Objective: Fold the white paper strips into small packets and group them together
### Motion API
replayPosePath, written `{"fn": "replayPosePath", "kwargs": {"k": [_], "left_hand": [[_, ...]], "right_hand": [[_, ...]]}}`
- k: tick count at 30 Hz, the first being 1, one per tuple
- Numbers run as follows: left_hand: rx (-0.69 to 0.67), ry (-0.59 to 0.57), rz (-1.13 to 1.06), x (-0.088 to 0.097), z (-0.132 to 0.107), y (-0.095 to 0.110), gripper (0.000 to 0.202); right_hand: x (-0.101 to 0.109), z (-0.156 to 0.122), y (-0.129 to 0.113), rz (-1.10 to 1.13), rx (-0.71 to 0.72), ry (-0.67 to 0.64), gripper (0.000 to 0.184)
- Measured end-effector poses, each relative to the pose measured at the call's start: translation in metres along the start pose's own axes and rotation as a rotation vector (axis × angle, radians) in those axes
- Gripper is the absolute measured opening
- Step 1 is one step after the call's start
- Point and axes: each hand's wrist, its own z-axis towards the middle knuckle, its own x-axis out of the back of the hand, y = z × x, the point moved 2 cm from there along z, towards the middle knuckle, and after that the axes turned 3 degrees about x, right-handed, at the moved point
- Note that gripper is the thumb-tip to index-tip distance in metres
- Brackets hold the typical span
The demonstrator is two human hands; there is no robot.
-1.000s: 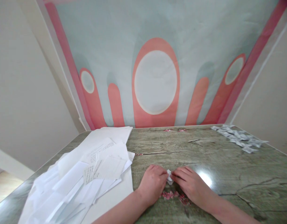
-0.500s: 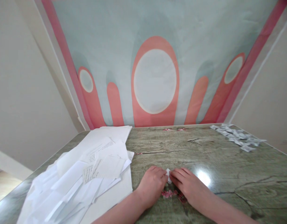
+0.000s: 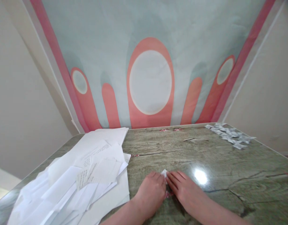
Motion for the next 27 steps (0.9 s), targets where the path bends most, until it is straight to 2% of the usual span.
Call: {"fn": "replayPosePath", "kwargs": {"k": [4, 9, 13, 14, 16, 22, 27], "left_hand": [[-0.01, 0.003, 0.086, -0.008, -0.001, 0.011, 0.025], [-0.022, -0.002, 0.127, -0.01, -0.002, 0.016, 0.032], [-0.047, -0.023, -0.005, 0.002, -0.001, 0.005, 0.033], [-0.042, -0.029, -0.043, 0.004, 0.0, 0.001, 0.028], [-0.021, -0.03, -0.099, 0.005, 0.002, -0.006, 0.017], [0.081, 0.127, -0.336, -0.009, 0.002, -0.026, 0.014], [0.131, 0.214, -0.6, -0.019, 0.0, -0.039, 0.011]], "right_hand": [[-0.012, -0.006, -0.011, -0.082, -0.049, 0.022, 0.035], [-0.007, -0.001, -0.018, -0.104, -0.07, 0.057, 0.042], [-0.002, 0.007, -0.019, -0.104, -0.145, -0.008, 0.037], [-0.002, 0.008, -0.018, -0.098, -0.175, -0.03, 0.034], [-0.002, 0.008, -0.014, -0.04, -0.131, -0.048, 0.027], [0.008, 0.005, 0.009, 0.147, -0.091, 0.016, 0.018], [0.019, 0.009, 0.021, 0.368, -0.149, 0.03, 0.011]]}}
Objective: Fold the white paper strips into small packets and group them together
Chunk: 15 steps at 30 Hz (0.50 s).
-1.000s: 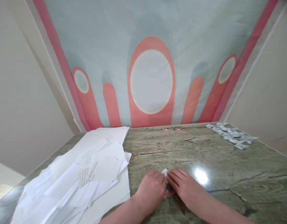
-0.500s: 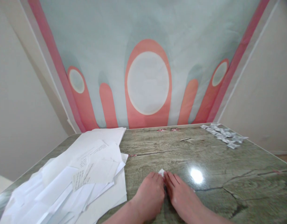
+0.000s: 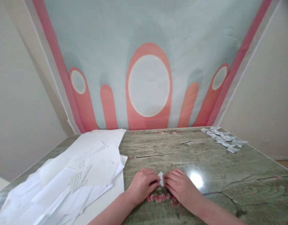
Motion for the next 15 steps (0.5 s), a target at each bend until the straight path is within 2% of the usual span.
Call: {"fn": "replayPosePath", "kwargs": {"k": [5, 10, 15], "left_hand": [[0.053, 0.032, -0.109, -0.0011, -0.0005, -0.0041, 0.011], [0.045, 0.035, -0.139, -0.0008, -0.0002, -0.0027, 0.012], [0.05, 0.06, -0.15, -0.0009, 0.0006, -0.003, 0.012]], "right_hand": [[0.0055, 0.0015, 0.0005, 0.093, -0.012, 0.039, 0.011], [0.0053, 0.0012, 0.0016, 0.112, 0.001, 0.056, 0.016], [0.0033, 0.0001, 0.0056, 0.173, -0.054, 0.051, 0.018]]}}
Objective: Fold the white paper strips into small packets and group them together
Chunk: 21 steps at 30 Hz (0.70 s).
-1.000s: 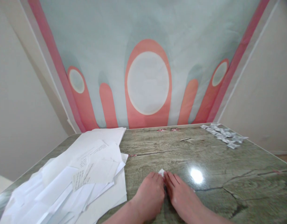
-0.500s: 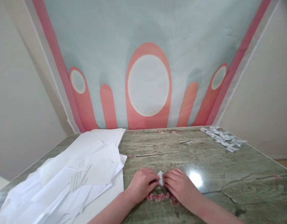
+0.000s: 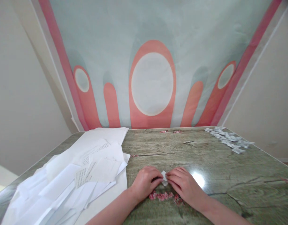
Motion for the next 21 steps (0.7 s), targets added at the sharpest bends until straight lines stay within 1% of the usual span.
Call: {"fn": "replayPosePath", "kwargs": {"k": [6, 11, 15, 21], "left_hand": [[0.057, 0.03, -0.039, 0.0, 0.002, -0.001, 0.011], [0.16, 0.026, -0.063, -0.002, 0.006, -0.002, 0.011], [0.249, 0.058, -0.045, -0.005, 0.007, -0.004, 0.018], [0.263, 0.062, -0.003, -0.01, 0.008, -0.004, 0.016]], "right_hand": [[-0.002, 0.001, 0.003, 0.082, -0.106, -0.014, 0.017], [-0.004, 0.006, 0.007, 0.147, -0.206, -0.01, 0.018], [-0.008, 0.007, 0.012, 0.174, -0.278, 0.005, 0.017], [-0.011, 0.007, 0.013, 0.173, -0.307, 0.025, 0.015]]}}
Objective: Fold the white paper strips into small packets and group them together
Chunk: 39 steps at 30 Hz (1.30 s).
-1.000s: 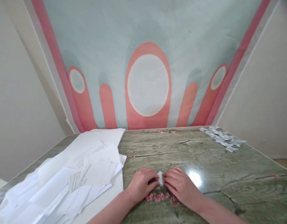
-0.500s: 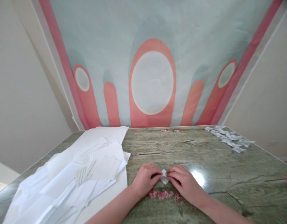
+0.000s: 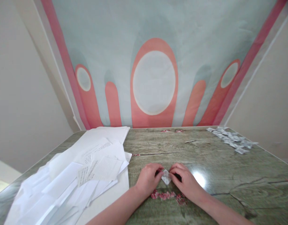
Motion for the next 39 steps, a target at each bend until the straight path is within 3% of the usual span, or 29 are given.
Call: {"fn": "replayPosePath", "kwargs": {"k": [22, 34, 39], "left_hand": [[-0.019, 0.07, 0.133, -0.003, -0.002, 0.003, 0.011], [-0.006, 0.088, 0.212, -0.001, -0.002, 0.003, 0.009], [-0.011, 0.08, 0.225, 0.0, -0.002, 0.005, 0.009]], "right_hand": [[-0.004, 0.001, 0.007, -0.069, -0.013, 0.046, 0.013], [-0.006, 0.002, 0.01, -0.084, -0.008, 0.041, 0.002], [-0.005, 0.0, 0.004, -0.099, 0.034, 0.041, 0.014]]}}
